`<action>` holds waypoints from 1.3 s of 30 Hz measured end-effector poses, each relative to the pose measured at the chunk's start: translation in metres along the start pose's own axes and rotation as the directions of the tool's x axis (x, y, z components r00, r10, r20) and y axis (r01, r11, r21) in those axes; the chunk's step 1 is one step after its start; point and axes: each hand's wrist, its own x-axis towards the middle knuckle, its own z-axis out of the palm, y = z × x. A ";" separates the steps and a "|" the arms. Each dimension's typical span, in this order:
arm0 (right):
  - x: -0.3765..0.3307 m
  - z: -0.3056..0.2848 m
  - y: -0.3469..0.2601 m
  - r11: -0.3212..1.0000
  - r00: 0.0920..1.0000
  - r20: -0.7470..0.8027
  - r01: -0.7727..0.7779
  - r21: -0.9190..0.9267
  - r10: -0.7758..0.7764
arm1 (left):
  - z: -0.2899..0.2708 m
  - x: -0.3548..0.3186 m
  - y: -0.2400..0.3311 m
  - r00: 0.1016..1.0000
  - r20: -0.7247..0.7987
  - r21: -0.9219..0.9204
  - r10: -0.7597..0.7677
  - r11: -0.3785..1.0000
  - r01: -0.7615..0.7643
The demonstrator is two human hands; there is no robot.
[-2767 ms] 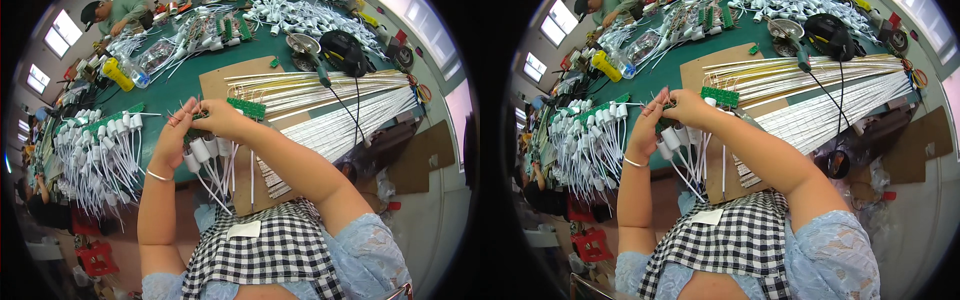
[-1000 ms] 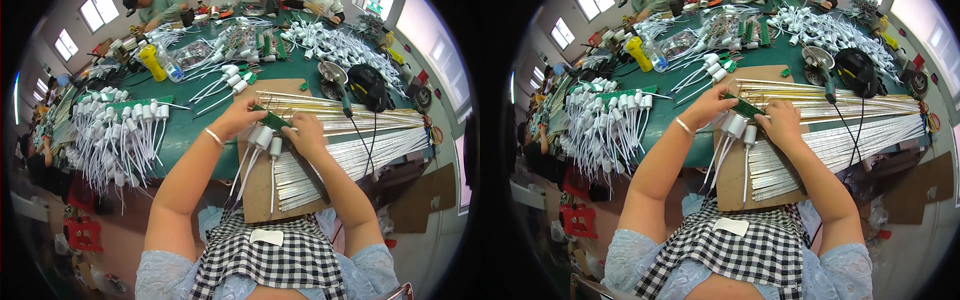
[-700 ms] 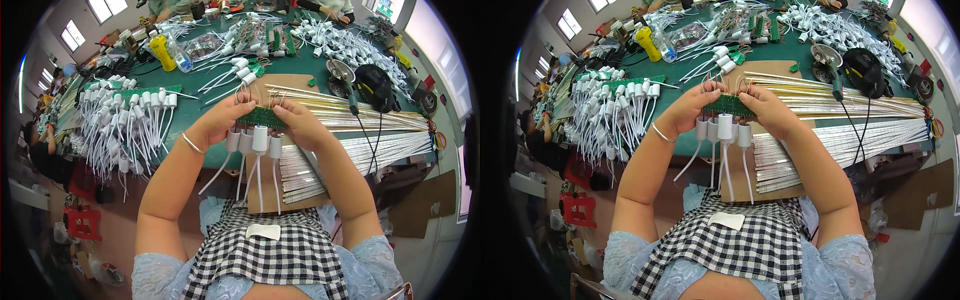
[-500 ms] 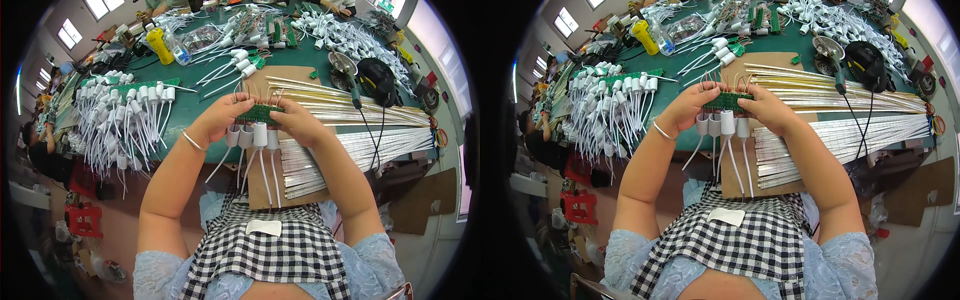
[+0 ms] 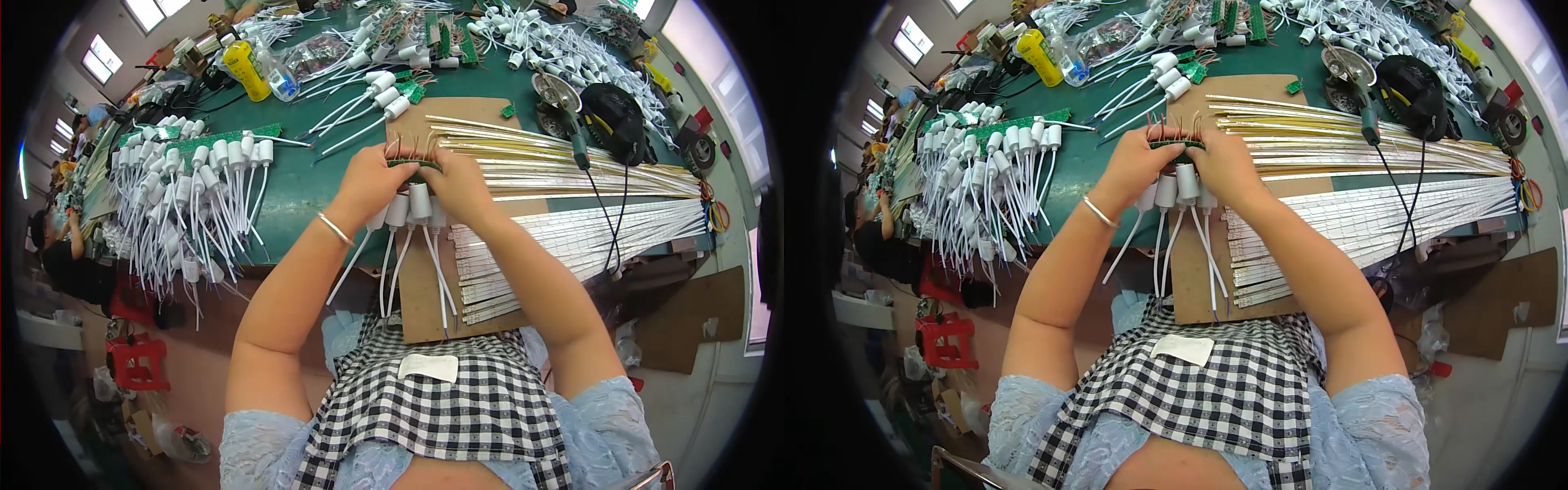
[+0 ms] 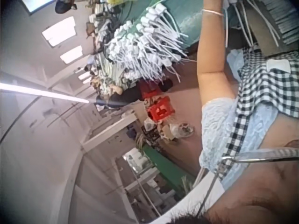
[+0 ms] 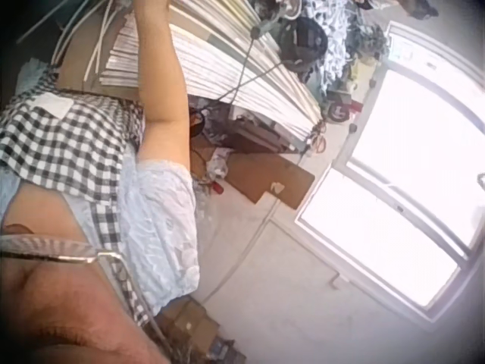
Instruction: The person organizes a stack of thin metallic strips on a workbench, then picks up a green circuit board with attached white plastic components and wires. They manipulate the wires and components on the board, appearing to prepare or inspect the assembly.
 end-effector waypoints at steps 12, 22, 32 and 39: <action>-0.005 -0.033 -0.009 0.750 0.934 0.348 -0.284 0.597 0.077 | -0.021 -0.015 0.031 0.955 0.296 -0.218 0.001 0.974 0.067; -0.004 -0.043 -0.058 0.854 0.929 0.363 -0.136 0.502 -0.066 | -0.028 -0.026 0.055 0.868 0.435 -0.443 0.241 0.896 -0.027; 0.005 -0.038 -0.055 0.944 0.962 0.271 -0.051 0.326 -0.042 | -0.017 -0.021 0.052 0.940 0.318 -0.421 0.122 0.907 0.025; 0.020 -0.027 -0.025 0.907 0.940 0.328 -0.221 0.358 0.099 | -0.012 -0.004 0.038 0.954 0.297 -0.385 -0.042 0.909 0.160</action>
